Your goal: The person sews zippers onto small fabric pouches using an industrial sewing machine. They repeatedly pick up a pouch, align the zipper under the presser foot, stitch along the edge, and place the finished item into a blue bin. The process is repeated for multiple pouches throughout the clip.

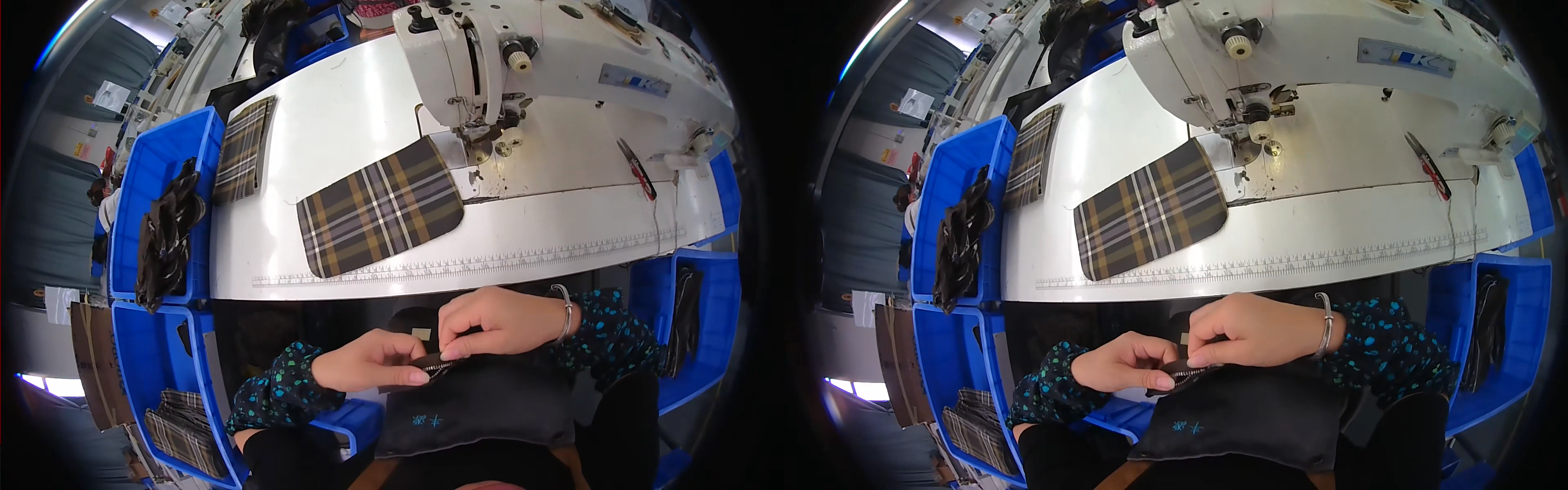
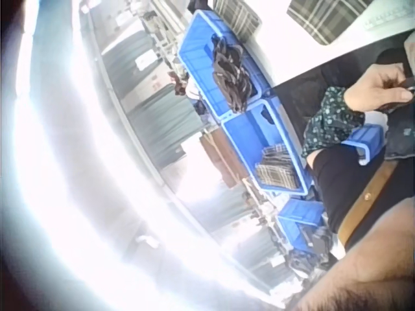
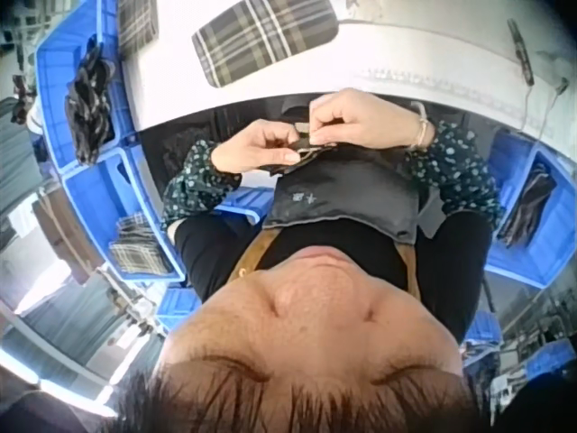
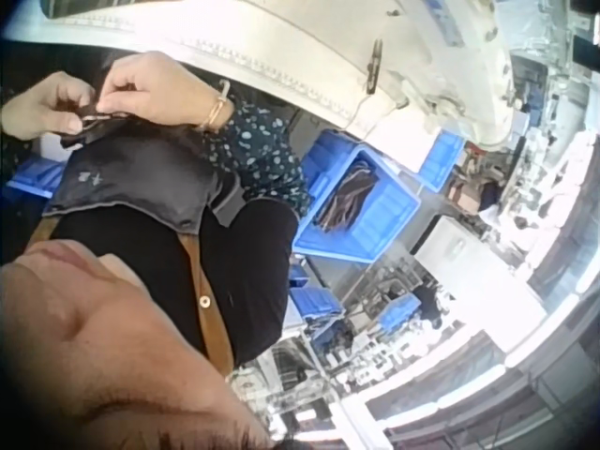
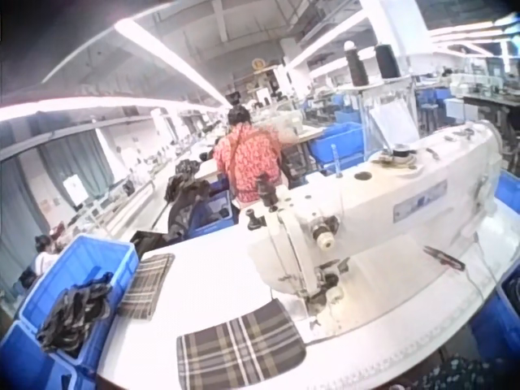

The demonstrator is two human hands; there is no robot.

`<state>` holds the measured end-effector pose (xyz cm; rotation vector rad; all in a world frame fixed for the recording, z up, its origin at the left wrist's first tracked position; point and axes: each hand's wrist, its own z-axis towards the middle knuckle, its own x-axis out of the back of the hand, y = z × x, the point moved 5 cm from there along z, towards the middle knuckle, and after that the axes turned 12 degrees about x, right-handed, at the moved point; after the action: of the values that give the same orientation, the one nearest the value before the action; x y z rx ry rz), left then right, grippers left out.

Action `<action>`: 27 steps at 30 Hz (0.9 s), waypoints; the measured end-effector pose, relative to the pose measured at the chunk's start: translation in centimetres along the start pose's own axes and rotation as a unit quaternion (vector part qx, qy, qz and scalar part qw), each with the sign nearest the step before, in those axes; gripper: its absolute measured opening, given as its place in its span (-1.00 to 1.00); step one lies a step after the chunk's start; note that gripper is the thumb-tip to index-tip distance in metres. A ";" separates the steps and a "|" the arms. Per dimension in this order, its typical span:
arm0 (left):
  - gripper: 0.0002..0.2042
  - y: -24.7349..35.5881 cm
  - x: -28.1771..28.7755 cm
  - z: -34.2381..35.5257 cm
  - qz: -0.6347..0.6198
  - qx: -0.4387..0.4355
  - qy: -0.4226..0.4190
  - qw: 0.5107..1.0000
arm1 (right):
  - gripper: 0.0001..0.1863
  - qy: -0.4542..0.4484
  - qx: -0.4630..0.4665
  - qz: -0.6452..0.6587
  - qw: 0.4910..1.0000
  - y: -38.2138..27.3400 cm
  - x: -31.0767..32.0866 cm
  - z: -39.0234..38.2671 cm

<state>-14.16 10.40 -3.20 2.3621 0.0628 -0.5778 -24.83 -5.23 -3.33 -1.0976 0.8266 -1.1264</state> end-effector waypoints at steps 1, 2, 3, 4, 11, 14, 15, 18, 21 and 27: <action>-0.79 0.1 -0.4 -0.3 0.005 0.023 0.006 1.000 | -0.78 -0.031 -0.003 -0.002 1.000 0.0 -0.6 0.2; -0.79 0.6 -0.8 -0.4 0.034 0.015 0.005 0.999 | -0.76 -0.060 -0.006 -0.003 0.998 0.0 -1.2 0.4; -0.79 0.9 -1.0 -0.6 0.064 0.006 0.005 0.998 | -0.72 -0.082 -0.013 0.016 0.996 0.4 -1.9 0.5; -0.79 1.2 -1.1 -0.7 0.093 -0.002 0.004 0.996 | -0.72 -0.074 0.001 0.034 0.997 0.4 -2.2 0.7; -0.77 1.5 1.2 -2.3 0.207 -0.084 -0.018 0.975 | -0.82 -0.049 0.049 0.018 0.997 -2.9 0.4 0.3; -0.74 2.6 2.6 -6.2 0.265 -0.105 0.007 0.958 | -0.88 0.043 0.096 0.016 0.994 -4.9 4.3 -1.3; -0.72 3.3 3.2 -7.4 0.339 -0.114 0.036 0.933 | -0.88 0.070 0.087 0.011 0.994 -5.5 5.6 -1.9; -0.70 4.6 4.4 -11.9 0.447 -0.094 0.221 0.862 | -0.87 0.094 0.113 -0.055 0.988 -5.6 8.5 -2.2; -0.71 7.8 2.8 -14.4 0.583 -0.056 0.395 0.708 | -0.86 0.068 0.146 -0.195 0.967 -6.0 8.5 -0.5; -0.78 10.6 4.4 -12.0 0.669 0.004 0.557 0.492 | -0.87 0.052 0.258 -0.576 0.774 -0.4 10.7 1.8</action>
<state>-3.41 9.62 9.42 1.5631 -1.0725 1.6693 -20.54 -15.14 -2.32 -1.0324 -0.2397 -2.2779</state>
